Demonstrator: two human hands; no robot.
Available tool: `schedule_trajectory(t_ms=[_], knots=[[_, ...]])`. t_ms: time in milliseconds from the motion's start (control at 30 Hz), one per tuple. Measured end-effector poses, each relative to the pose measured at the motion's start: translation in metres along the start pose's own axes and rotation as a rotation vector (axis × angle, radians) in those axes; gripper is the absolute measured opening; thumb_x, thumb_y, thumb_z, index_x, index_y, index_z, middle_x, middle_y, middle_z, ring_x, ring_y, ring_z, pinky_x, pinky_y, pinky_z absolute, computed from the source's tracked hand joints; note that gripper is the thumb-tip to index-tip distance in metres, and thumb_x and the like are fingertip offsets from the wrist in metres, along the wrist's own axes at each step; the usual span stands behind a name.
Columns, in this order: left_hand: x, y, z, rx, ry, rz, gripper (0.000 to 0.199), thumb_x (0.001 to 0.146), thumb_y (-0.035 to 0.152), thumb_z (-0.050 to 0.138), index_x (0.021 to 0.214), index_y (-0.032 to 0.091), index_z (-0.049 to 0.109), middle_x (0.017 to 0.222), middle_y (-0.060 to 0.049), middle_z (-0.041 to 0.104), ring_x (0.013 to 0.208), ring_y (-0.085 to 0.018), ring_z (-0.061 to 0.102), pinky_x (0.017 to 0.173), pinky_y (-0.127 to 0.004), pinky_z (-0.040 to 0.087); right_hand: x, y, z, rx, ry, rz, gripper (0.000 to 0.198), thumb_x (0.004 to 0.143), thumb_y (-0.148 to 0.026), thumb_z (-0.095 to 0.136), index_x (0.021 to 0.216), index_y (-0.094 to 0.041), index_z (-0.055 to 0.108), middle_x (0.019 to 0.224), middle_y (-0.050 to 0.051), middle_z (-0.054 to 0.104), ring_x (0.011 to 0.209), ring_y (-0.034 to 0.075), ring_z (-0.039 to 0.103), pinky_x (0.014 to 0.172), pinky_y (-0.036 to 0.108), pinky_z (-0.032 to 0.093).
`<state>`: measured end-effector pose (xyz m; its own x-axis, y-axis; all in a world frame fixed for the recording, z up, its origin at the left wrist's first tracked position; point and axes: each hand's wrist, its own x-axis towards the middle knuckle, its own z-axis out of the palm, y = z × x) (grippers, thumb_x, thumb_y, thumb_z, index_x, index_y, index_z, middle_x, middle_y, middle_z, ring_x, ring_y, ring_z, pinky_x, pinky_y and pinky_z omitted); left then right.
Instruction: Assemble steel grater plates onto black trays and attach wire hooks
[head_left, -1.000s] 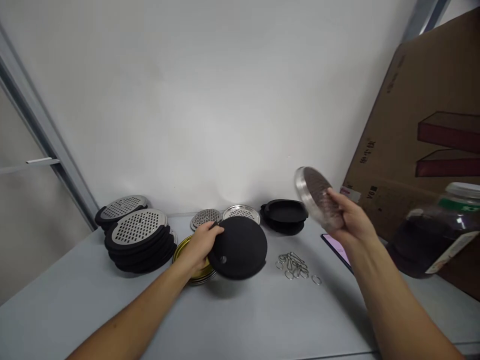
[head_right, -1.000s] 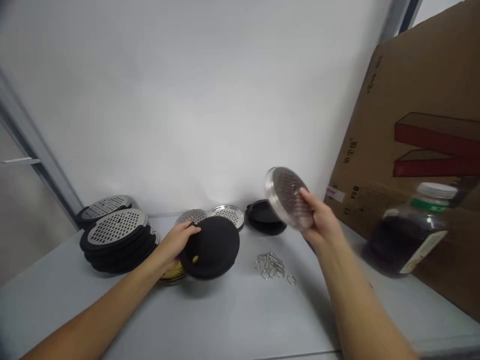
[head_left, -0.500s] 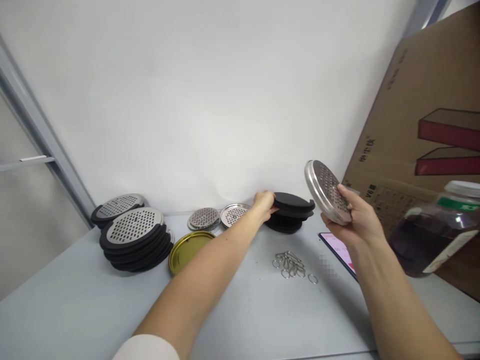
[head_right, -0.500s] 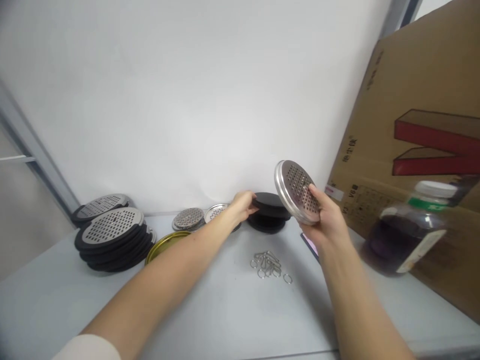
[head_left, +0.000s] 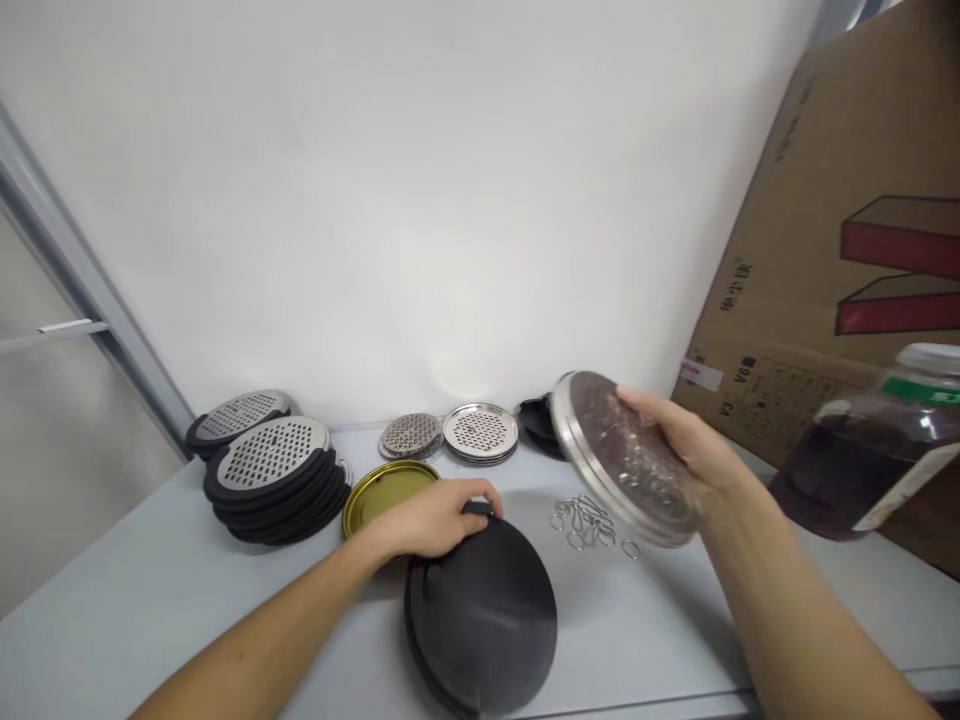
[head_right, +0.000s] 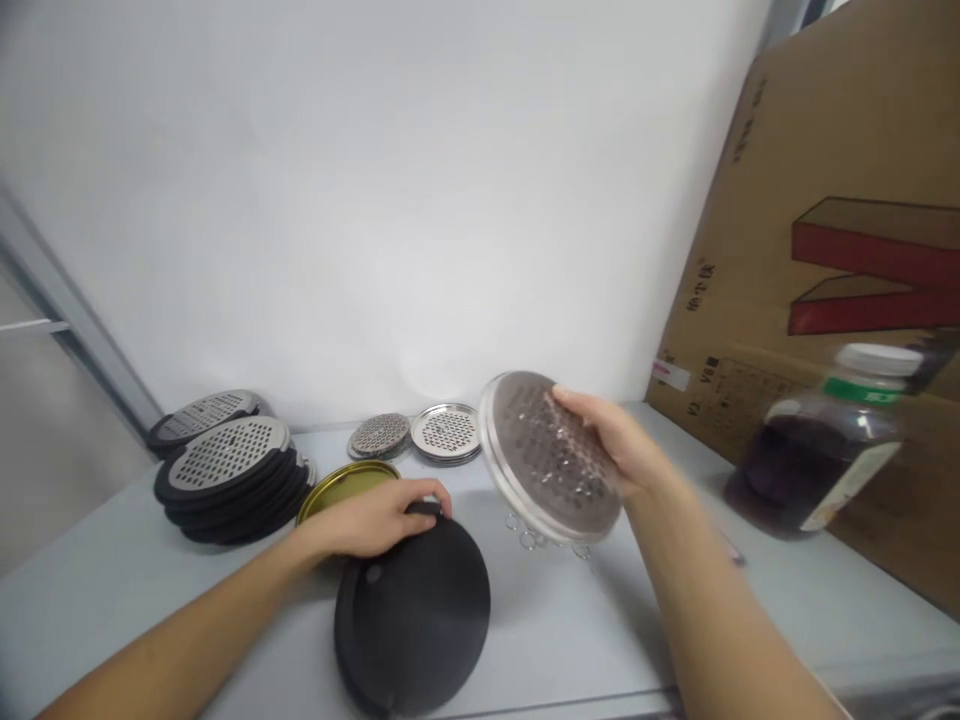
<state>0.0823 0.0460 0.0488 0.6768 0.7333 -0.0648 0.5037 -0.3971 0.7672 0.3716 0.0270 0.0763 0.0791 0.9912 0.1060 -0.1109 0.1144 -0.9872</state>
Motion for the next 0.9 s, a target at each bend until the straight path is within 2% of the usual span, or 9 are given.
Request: schedule_trajectory(t_ms=[100,300,367,433,567,633,733,800,900], knots=[[-0.012,-0.011,0.008,0.025,0.065,0.057,0.024,0.081,0.028,0.055,0.101,0.027,0.069,0.093,-0.002,0.071,0.086,-0.022,0.064,0.074,-0.027,0.045,0.005,0.014,0.021,0.008,-0.164,0.171,0.028,0.077,-0.043,0.069,0.085,-0.016,0.067,0.075,0.009,0.072,0.064,0.022,0.068,0.053,0.03,0.054],[-0.013,-0.01,0.01,-0.071,0.196,0.107,0.02,0.078,0.028,0.061,0.095,0.024,0.07,0.1,-0.007,0.071,0.095,-0.028,0.064,0.083,-0.034,0.048,0.005,0.04,0.059,-0.11,-0.193,0.148,0.036,0.079,-0.052,0.065,0.085,-0.017,0.065,0.079,0.008,0.07,0.068,0.022,0.066,0.058,0.031,0.053],[-0.016,-0.009,0.008,-0.194,0.29,0.147,0.024,0.075,0.026,0.065,0.099,0.024,0.07,0.105,-0.007,0.07,0.102,-0.028,0.061,0.092,-0.036,0.045,0.005,0.046,0.064,-0.126,-0.176,0.114,0.038,0.079,-0.053,0.064,0.091,-0.017,0.065,0.087,0.009,0.071,0.074,0.023,0.067,0.064,0.034,0.054],[-0.021,-0.009,0.003,-0.429,0.335,0.139,0.028,0.076,0.025,0.064,0.103,0.023,0.068,0.107,-0.006,0.069,0.106,-0.027,0.059,0.097,-0.038,0.043,0.005,0.053,0.067,-0.11,-0.143,0.07,0.04,0.079,-0.052,0.064,0.099,-0.018,0.063,0.093,0.01,0.07,0.08,0.024,0.067,0.069,0.034,0.054],[-0.026,-0.01,-0.005,-1.04,0.166,-0.007,0.03,0.082,0.035,0.059,0.105,0.017,0.066,0.105,-0.011,0.067,0.096,-0.025,0.063,0.086,-0.041,0.051,0.004,0.073,0.08,-0.12,-0.006,-0.039,0.043,0.08,-0.053,0.062,0.107,-0.021,0.056,0.09,0.007,0.067,0.082,0.023,0.065,0.071,0.035,0.053],[-0.027,-0.009,-0.003,-1.162,0.1,-0.043,0.035,0.082,0.038,0.061,0.109,0.015,0.064,0.105,-0.013,0.066,0.092,-0.024,0.063,0.08,-0.04,0.053,0.001,0.08,0.088,-0.25,0.044,-0.119,0.041,0.083,-0.054,0.057,0.108,-0.021,0.056,0.093,0.007,0.065,0.082,0.023,0.064,0.073,0.038,0.053],[-0.028,-0.006,0.005,-1.108,0.164,-0.082,0.043,0.076,0.028,0.069,0.115,0.015,0.06,0.103,-0.013,0.067,0.086,-0.022,0.065,0.076,-0.035,0.053,-0.007,0.078,0.095,-0.568,0.085,-0.367,0.041,0.084,-0.052,0.057,0.111,-0.022,0.06,0.114,0.012,0.058,0.106,0.03,0.056,0.092,0.049,0.046],[-0.028,-0.004,0.009,-1.028,0.271,-0.091,0.044,0.075,0.024,0.07,0.116,0.015,0.06,0.099,-0.012,0.069,0.082,-0.02,0.065,0.074,-0.032,0.053,-0.014,0.071,0.097,-0.759,0.064,-0.553,0.052,0.078,-0.051,0.065,0.122,-0.026,0.057,0.134,0.013,0.044,0.127,0.035,0.039,0.105,0.054,0.033],[-0.028,0.0,0.011,-0.909,0.392,-0.054,0.046,0.076,0.025,0.065,0.121,0.018,0.059,0.101,-0.008,0.069,0.082,-0.02,0.066,0.071,-0.031,0.053,-0.024,0.06,0.098,-0.877,-0.182,-0.612,0.087,0.067,-0.054,0.075,0.142,-0.034,0.036,0.152,0.009,0.021,0.138,0.038,0.021,0.11,0.056,0.027]])
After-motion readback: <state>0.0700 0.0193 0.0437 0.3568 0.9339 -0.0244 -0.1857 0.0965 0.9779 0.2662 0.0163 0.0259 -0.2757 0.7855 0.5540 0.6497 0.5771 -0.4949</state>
